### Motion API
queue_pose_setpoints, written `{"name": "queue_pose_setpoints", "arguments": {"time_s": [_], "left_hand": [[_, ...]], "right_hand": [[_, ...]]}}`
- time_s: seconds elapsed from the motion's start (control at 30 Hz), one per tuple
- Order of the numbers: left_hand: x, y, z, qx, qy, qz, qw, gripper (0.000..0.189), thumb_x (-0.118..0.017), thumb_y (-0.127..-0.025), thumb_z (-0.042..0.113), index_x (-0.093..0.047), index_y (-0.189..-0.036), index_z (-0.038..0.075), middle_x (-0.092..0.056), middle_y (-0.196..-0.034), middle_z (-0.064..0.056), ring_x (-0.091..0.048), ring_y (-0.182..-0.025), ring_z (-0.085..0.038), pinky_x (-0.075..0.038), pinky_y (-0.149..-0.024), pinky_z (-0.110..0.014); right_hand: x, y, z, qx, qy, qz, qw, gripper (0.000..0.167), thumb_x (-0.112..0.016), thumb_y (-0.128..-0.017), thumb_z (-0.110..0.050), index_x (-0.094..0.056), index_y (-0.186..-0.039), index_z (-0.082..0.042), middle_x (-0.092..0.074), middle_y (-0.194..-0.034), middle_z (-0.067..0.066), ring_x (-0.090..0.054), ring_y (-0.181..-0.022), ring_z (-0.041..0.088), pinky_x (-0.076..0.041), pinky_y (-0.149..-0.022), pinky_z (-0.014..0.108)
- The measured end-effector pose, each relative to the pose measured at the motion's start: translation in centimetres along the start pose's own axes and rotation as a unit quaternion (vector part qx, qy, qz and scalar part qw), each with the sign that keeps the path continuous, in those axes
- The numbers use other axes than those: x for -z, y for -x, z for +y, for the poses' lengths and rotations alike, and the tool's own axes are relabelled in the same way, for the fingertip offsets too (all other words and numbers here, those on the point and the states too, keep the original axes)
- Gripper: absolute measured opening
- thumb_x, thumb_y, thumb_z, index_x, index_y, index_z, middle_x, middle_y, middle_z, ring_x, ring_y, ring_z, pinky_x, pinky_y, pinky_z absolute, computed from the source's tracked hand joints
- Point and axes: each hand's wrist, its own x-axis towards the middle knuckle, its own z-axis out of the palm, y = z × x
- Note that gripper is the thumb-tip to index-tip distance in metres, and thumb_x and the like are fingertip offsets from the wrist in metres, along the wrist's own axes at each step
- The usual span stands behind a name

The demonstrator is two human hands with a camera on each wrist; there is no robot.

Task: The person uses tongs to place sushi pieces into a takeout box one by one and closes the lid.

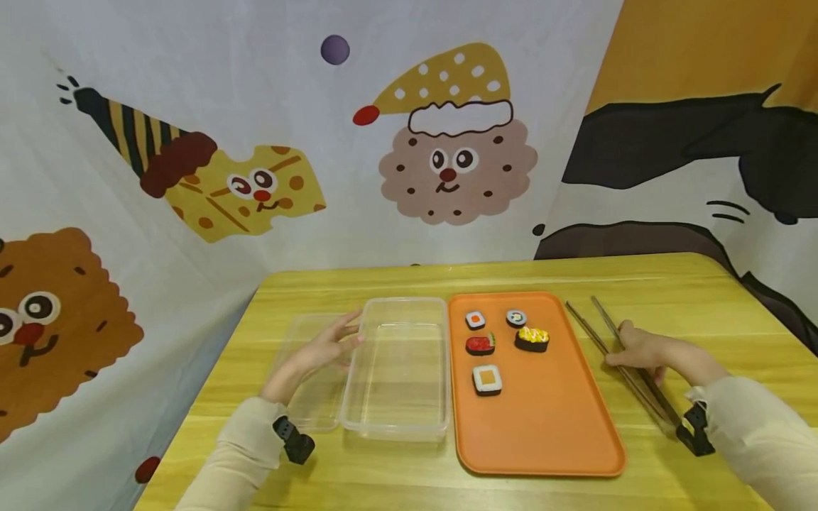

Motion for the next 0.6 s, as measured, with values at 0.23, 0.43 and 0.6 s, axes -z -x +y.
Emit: {"name": "queue_pose_setpoints", "arguments": {"time_s": [0.23, 0.43, 0.6], "left_hand": [[-0.1, 0.0, 0.0, 0.013, 0.010, 0.004, 0.9999, 0.061, -0.042, -0.098, 0.015, -0.007, -0.148, 0.012, -0.018, -0.146, -0.032, -0.035, -0.127, -0.047, -0.055, -0.078, -0.045], [0.0, 0.4, 0.1, 0.004, 0.014, 0.006, 0.9999, 0.064, -0.048, -0.095, 0.029, -0.013, -0.148, 0.018, -0.019, -0.144, -0.034, -0.039, -0.125, -0.046, -0.056, -0.077, -0.042], [-0.1, 0.5, 0.1, 0.002, 0.024, 0.003, 0.9997, 0.067, -0.050, -0.094, 0.032, -0.013, -0.148, 0.018, -0.019, -0.144, -0.034, -0.039, -0.125, -0.045, -0.055, -0.078, -0.042]], "right_hand": [[0.7, -0.1, -0.1, 0.004, 0.018, -0.022, 0.9996, 0.101, -0.060, -0.086, -0.041, 0.006, -0.129, 0.022, -0.002, -0.125, 0.055, -0.047, -0.093, 0.061, -0.054, -0.049, 0.042], [1.1, -0.2, 0.2, 0.015, 0.028, -0.015, 0.9994, 0.097, -0.060, -0.086, -0.039, 0.002, -0.129, 0.021, -0.008, -0.124, 0.055, -0.037, -0.102, 0.066, -0.053, -0.048, 0.043], [1.7, -0.2, 0.4, 0.020, 0.029, -0.012, 0.9993, 0.095, -0.059, -0.088, -0.036, 0.003, -0.128, 0.023, -0.016, -0.123, 0.053, -0.031, -0.108, 0.067, -0.052, -0.051, 0.044]]}}
